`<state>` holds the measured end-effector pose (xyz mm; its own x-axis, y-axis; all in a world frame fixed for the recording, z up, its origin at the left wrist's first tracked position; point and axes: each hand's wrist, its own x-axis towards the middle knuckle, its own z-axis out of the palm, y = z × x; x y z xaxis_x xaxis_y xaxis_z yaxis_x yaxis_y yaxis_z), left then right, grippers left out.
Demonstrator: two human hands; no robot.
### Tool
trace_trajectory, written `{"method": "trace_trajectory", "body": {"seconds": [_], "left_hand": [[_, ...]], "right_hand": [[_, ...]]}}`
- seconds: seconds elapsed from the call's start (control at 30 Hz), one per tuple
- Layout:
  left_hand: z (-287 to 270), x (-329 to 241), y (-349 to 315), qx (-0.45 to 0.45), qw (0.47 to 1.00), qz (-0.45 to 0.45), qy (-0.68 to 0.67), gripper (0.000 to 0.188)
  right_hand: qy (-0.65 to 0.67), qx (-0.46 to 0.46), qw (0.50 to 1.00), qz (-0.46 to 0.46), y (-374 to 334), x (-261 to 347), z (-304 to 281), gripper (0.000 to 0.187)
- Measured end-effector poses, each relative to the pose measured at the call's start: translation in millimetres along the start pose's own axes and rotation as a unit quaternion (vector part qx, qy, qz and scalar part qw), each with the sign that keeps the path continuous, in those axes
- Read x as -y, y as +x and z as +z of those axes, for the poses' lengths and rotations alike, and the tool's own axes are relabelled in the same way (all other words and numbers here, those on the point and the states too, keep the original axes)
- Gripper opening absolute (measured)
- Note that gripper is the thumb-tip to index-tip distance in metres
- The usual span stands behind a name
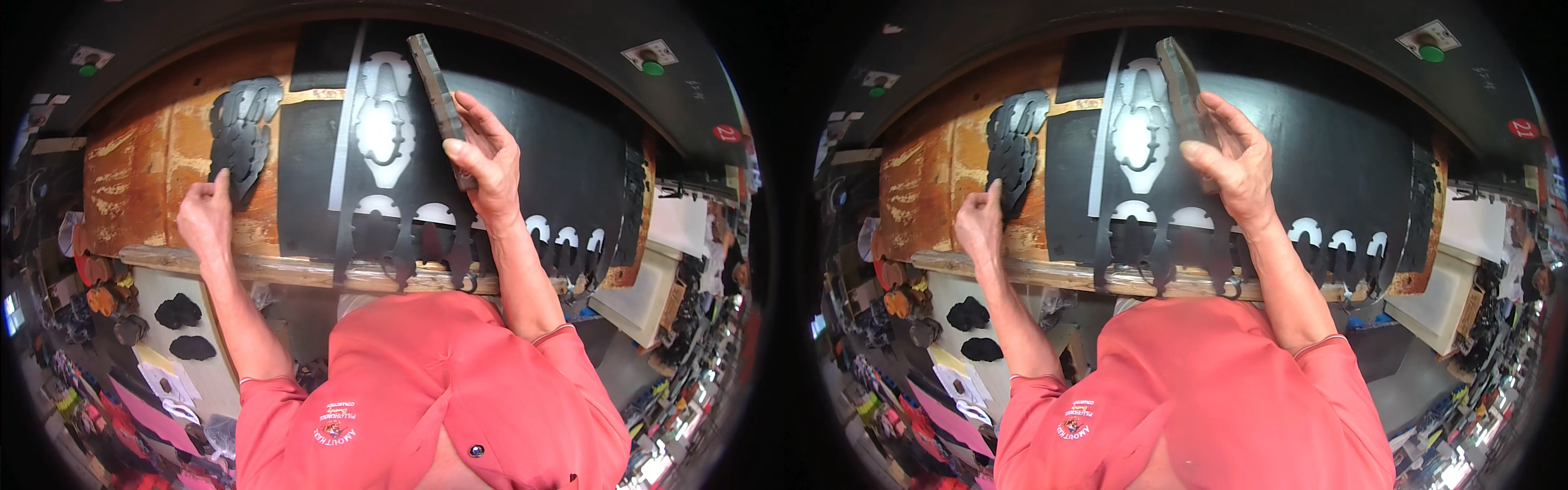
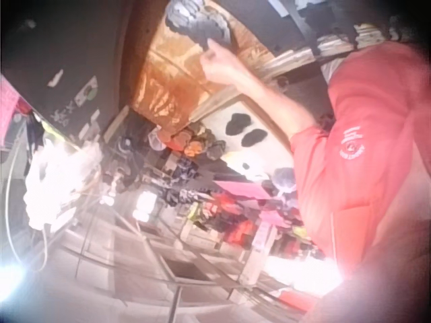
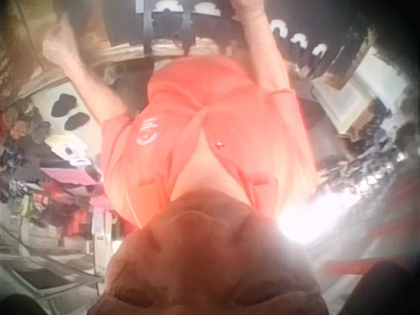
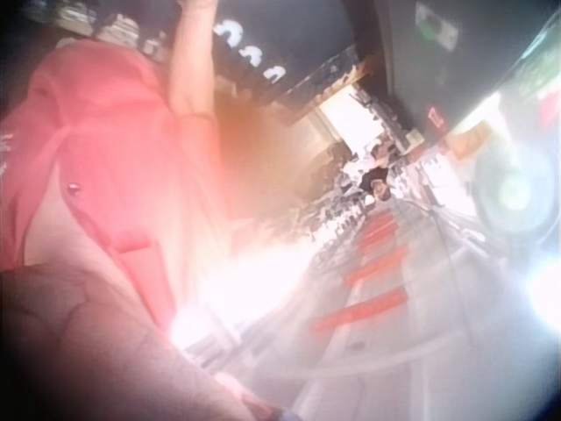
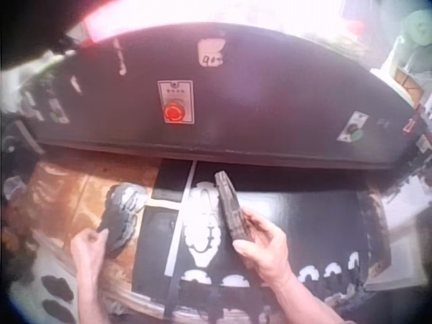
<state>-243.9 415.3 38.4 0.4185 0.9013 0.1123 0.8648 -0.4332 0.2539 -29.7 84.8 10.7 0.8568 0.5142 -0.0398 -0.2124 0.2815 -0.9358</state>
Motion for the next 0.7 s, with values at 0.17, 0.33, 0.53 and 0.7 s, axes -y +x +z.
{"method": "trace_trajectory", "body": {"seconds": [0.17, 0.33, 0.53, 0.7], "left_hand": [[13.4, -35.6, -35.5, -0.026, 0.934, 0.069, -0.351, 0.023], [36.9, -75.0, -88.3, 0.049, 0.9, 0.189, -0.389, 0.013], [22.2, -64.2, -148.6, 0.083, 0.878, 0.275, -0.383, 0.009], [36.8, -49.9, -173.4, 0.059, 0.847, 0.364, -0.383, 0.019]], "right_hand": [[-0.349, -0.064, 0.924, -0.145, -9.9, -0.6, 2.2, 0.075], [-0.523, -0.06, 0.821, -0.219, -11.5, -26.0, 14.0, 0.072], [-0.513, -0.068, 0.812, -0.268, -12.0, -31.7, 12.5, 0.068], [-0.503, -0.084, 0.816, -0.272, -14.2, -30.5, 12.9, 0.067]]}}
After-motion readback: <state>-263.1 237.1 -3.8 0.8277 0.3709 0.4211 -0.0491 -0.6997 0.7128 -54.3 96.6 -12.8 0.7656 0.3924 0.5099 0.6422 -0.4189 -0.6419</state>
